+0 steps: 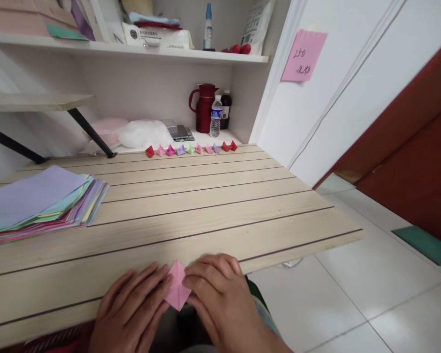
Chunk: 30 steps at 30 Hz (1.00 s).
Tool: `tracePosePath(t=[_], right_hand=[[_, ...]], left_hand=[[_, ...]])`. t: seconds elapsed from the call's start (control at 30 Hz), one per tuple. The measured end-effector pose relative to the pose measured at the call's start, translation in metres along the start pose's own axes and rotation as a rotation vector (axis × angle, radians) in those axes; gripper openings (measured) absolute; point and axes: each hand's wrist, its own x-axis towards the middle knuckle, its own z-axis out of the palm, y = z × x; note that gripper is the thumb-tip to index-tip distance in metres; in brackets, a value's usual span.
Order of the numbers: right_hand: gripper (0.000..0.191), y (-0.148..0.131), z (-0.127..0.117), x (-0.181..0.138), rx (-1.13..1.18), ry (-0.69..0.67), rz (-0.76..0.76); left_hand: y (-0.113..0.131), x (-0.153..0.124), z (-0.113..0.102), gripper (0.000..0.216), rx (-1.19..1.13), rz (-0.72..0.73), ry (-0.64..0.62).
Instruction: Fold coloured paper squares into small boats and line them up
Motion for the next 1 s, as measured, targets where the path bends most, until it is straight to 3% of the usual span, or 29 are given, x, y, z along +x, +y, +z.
tracePosePath(t=[0.2, 0.47, 0.73, 1.0], right_hand=[[0.02, -0.002, -0.002, 0.004, 0.071, 0.027, 0.059], [0.031, 0.003, -0.007, 0.008, 0.007, -0.091, 0.042], [0.022, 0.002, 0.003, 0.008, 0.056, 0.134, 0.024], [0.007, -0.003, 0.004, 0.024, 0.132, 0.082, 0.217]], left_hand=[[0.009, 0.003, 0.004, 0.038, -0.054, -0.124, 0.054], [0.013, 0.006, 0.008, 0.029, -0.085, -0.254, 0.087], [0.013, 0.003, 0.006, 0.023, -0.101, -0.225, 0.129], [0.014, 0.008, 0.009, 0.01, -0.045, -0.329, 0.105]])
